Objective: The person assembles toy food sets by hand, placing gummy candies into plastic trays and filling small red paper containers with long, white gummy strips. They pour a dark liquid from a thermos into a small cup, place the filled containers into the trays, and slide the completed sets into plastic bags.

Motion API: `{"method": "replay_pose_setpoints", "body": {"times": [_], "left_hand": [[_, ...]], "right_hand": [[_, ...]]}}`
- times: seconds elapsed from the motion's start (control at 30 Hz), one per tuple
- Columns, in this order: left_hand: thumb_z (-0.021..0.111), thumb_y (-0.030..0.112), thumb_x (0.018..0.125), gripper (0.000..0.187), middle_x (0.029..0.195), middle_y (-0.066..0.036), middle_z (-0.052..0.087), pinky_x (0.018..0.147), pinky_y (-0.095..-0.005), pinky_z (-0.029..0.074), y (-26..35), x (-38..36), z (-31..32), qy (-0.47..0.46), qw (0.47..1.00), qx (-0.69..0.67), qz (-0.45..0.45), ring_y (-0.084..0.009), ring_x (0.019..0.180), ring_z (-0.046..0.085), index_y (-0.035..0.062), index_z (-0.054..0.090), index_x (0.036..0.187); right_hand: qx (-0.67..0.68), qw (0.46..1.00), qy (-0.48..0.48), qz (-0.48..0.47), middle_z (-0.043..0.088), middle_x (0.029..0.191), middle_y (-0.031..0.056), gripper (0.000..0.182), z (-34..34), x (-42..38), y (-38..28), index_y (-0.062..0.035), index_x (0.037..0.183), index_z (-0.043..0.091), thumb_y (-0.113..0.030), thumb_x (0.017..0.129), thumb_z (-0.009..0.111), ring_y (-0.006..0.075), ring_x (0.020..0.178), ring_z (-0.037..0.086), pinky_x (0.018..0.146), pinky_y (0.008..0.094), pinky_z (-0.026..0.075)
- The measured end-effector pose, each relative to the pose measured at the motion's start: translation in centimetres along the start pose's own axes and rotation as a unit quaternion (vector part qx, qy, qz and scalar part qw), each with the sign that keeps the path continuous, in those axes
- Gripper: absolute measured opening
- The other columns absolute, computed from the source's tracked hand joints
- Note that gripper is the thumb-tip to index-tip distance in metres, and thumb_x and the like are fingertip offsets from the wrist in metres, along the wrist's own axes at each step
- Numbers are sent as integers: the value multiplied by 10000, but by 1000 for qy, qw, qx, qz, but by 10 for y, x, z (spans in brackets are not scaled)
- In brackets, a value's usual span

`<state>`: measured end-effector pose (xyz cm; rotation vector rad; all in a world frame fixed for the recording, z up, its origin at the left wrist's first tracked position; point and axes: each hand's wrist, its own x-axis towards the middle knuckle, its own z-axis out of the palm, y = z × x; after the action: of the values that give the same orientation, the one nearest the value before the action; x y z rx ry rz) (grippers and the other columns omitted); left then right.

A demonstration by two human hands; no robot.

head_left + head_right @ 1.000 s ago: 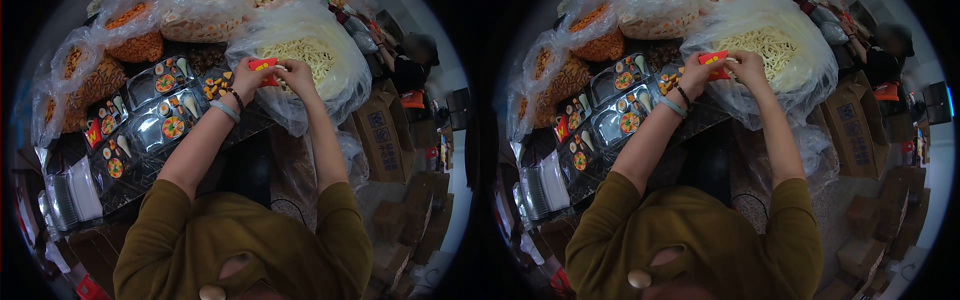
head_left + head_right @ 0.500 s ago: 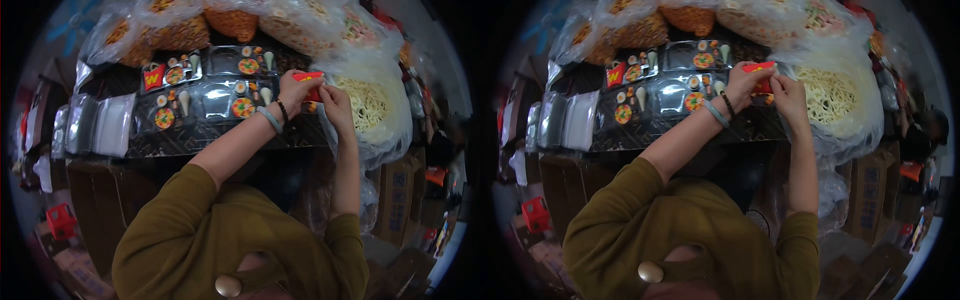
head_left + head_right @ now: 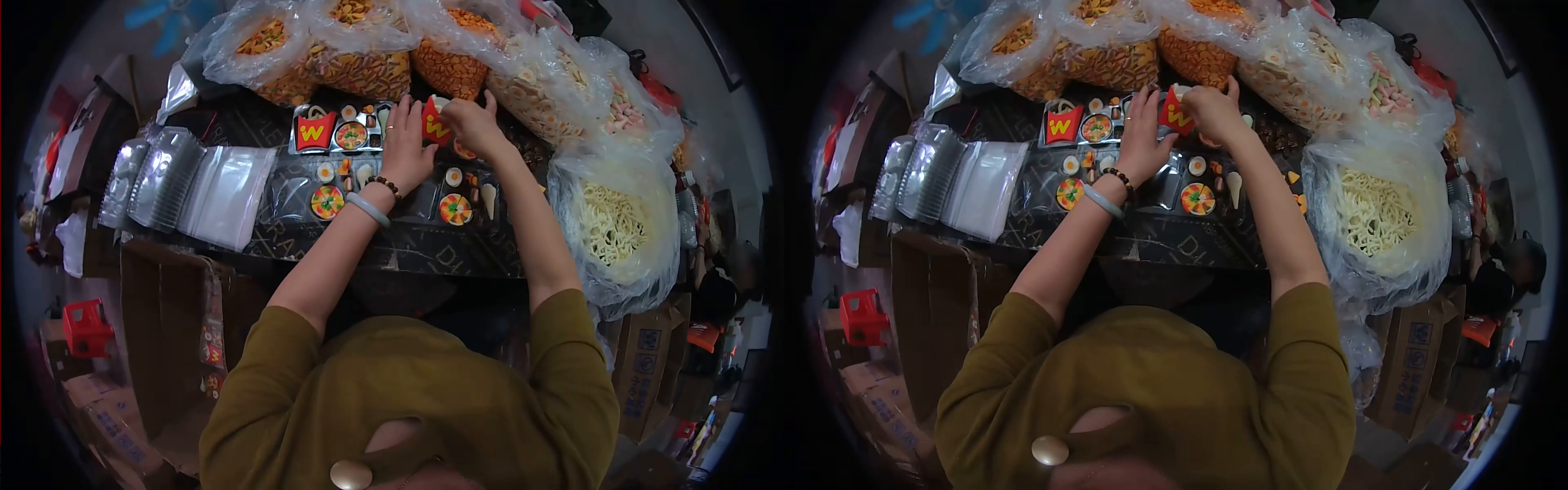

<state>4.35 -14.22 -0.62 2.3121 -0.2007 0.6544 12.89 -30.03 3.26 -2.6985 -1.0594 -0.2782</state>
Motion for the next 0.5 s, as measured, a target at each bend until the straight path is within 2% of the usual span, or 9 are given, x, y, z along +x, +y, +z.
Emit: {"method": "replay_pose_setpoints", "body": {"times": [0.07, 0.13, 0.17, 0.23, 0.27, 0.33, 0.37, 0.43, 0.5], "left_hand": [[712, 126, 761, 752, 1469, -228, 278, 1113, -434, 265, -16, 10, 4, -56, 995, 34, 72, -418, 1370, 247, -5, 316, 1387], [703, 139, 765, 728, 1467, -203, 292, 1081, -506, 293, -35, 18, 18, -107, 986, 67, 112, -397, 1367, 265, 4, 336, 1379], [691, 173, 786, 729, 1469, -182, 307, 1078, -534, 291, -36, 21, 21, -185, 978, 68, 75, -359, 1377, 271, 6, 323, 1393], [688, 190, 795, 739, 1450, -176, 344, 1083, -540, 288, -32, 26, 24, -231, 969, 81, 28, -340, 1379, 279, 9, 311, 1404], [691, 196, 794, 734, 1386, -173, 416, 1070, -542, 305, -31, 26, 24, -218, 971, 93, 34, -337, 1348, 325, 8, 318, 1398], [696, 193, 785, 721, 1311, -167, 466, 1057, -536, 321, -30, 27, 26, -194, 975, 88, 55, -340, 1294, 381, 7, 337, 1382], [716, 192, 759, 695, 1262, -158, 483, 1035, -517, 344, -42, 24, 33, -151, 982, 71, 93, -340, 1250, 414, 15, 383, 1343], [758, 188, 707, 671, 1232, -166, 488, 991, -456, 385, -40, 22, 16, -83, 986, 78, 120, -340, 1228, 426, 34, 441, 1278], [764, 174, 698, 617, 1164, -173, 514, 947, -436, 411, -42, 16, -13, -60, 989, 83, 102, -348, 1164, 467, 33, 481, 1228]], "right_hand": [[23, 997, -73, -15, 629, 915, 40, 103, 12, 12, 10, -131, 955, 636, -169, 891, 566, 232, 969, 604, 1049, 564, 154], [81, 986, -144, 15, 667, 986, 57, 186, 31, 16, 21, -152, 1067, 625, -182, 893, 567, 244, 1029, 606, 1045, 558, 156], [118, 986, -118, 1, 673, 1019, 68, 252, 35, 13, 22, -163, 1147, 606, -187, 900, 557, 252, 1047, 607, 1066, 565, 137], [130, 986, -101, 17, 672, 1031, 73, 281, 48, 12, 29, -158, 1182, 594, -186, 907, 545, 252, 1057, 605, 1084, 577, 120], [125, 989, -77, 15, 670, 1032, 77, 278, 53, 9, 30, -143, 1178, 595, -186, 909, 541, 252, 1058, 603, 1093, 584, 122], [162, 987, -15, -1, 677, 1009, 80, 239, 55, 6, 26, -171, 1118, 625, -220, 898, 547, 277, 1020, 615, 1076, 587, 161], [157, 988, 1, -4, 670, 995, 76, 207, 57, 3, 24, -161, 1076, 637, -212, 890, 563, 268, 1011, 613, 1065, 587, 175], [143, 989, 26, 1, 655, 967, 53, 146, 55, 3, 22, -134, 987, 658, -180, 856, 612, 255, 978, 612, 1038, 589, 198], [89, 989, 119, -22, 648, 954, 37, 122, 43, 6, 11, -119, 945, 671, -150, 831, 641, 244, 972, 612, 1016, 548, 253]]}}
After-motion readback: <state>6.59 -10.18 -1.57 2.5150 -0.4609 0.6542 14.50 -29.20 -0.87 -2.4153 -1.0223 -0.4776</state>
